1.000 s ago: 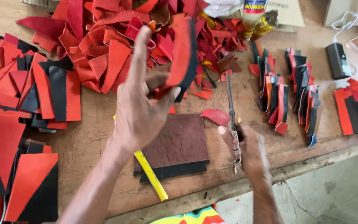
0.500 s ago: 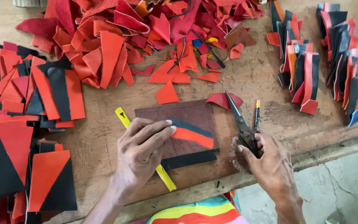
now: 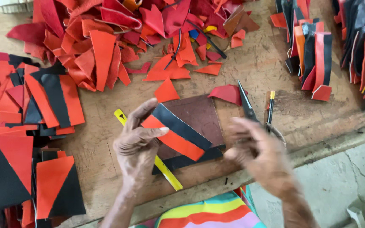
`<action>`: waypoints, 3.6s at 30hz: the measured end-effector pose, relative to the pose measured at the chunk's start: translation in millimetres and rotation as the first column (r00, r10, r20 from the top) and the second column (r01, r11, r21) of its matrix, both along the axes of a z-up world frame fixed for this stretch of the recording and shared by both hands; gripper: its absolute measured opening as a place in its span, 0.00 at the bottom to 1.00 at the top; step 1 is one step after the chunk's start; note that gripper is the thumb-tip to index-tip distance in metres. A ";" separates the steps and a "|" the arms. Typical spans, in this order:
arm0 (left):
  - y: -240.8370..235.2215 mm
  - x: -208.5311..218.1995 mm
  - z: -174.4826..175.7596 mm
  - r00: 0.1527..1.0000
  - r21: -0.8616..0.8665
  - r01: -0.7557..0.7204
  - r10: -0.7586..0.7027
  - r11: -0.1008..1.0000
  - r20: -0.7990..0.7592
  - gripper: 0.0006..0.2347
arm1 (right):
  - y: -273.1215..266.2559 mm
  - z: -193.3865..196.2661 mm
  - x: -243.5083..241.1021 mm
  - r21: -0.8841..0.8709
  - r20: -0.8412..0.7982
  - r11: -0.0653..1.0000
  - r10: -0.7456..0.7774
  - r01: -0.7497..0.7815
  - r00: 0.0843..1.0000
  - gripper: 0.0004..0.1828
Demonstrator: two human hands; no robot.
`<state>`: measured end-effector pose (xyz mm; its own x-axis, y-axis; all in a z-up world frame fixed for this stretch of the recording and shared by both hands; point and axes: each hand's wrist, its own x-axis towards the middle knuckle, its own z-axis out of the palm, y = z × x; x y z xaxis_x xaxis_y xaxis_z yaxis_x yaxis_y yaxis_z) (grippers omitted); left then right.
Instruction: The person measures and cuts red and black foam pieces using a ruler, pencil, and scissors. They then apply glue from a small jar to the edges of the cut pieces and stack them on the workbench.
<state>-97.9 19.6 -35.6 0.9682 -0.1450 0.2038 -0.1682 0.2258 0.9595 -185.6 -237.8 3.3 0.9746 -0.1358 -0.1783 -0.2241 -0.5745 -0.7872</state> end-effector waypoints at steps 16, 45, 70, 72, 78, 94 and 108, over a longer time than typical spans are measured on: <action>48.5 -27.1 14.3 0.983 0.257 -0.090 0.126 0.962 -0.130 0.07 | 38.9 -14.9 113.6 0.108 -0.068 0.945 0.316 -0.308 0.946 0.26; -5.4 -0.6 4.0 0.992 0.888 -0.094 0.114 0.451 0.047 0.24 | 61.8 -24.2 183.3 -0.065 0.023 0.897 0.439 -0.437 0.898 0.10; -148.0 54.9 42.8 0.831 -0.128 0.433 -0.450 0.892 -0.326 0.11 | -117.7 13.7 5.5 0.350 0.247 0.926 -0.235 0.139 0.940 0.10; -193.0 60.7 33.4 0.811 -0.037 0.511 -0.496 0.859 -0.311 0.10 | -146.5 -1.4 -12.0 0.159 0.347 0.974 -0.206 0.159 0.915 0.12; -330.2 69.0 10.7 0.830 0.280 0.554 -0.547 0.784 -0.112 0.09 | -217.8 -33.5 -52.3 -0.005 0.317 0.944 -0.310 0.329 0.896 0.19; -329.2 69.2 24.4 0.799 0.647 0.030 -0.407 0.762 0.442 0.22 | -216.4 -29.8 9.4 -0.322 0.606 0.809 -0.223 0.492 0.763 0.26; -194.6 7.7 1.3 0.937 0.869 -0.028 -0.291 0.494 0.195 0.26 | -89.3 -25.5 8.7 -0.150 0.151 0.983 -0.080 0.103 0.985 0.33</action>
<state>-90.2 -175.1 -34.4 0.8397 -0.5203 0.1556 -0.4989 -0.6259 0.5995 -176.9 -327.1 -22.3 0.9705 -0.2408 -0.0072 -0.1729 -0.6754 -0.7169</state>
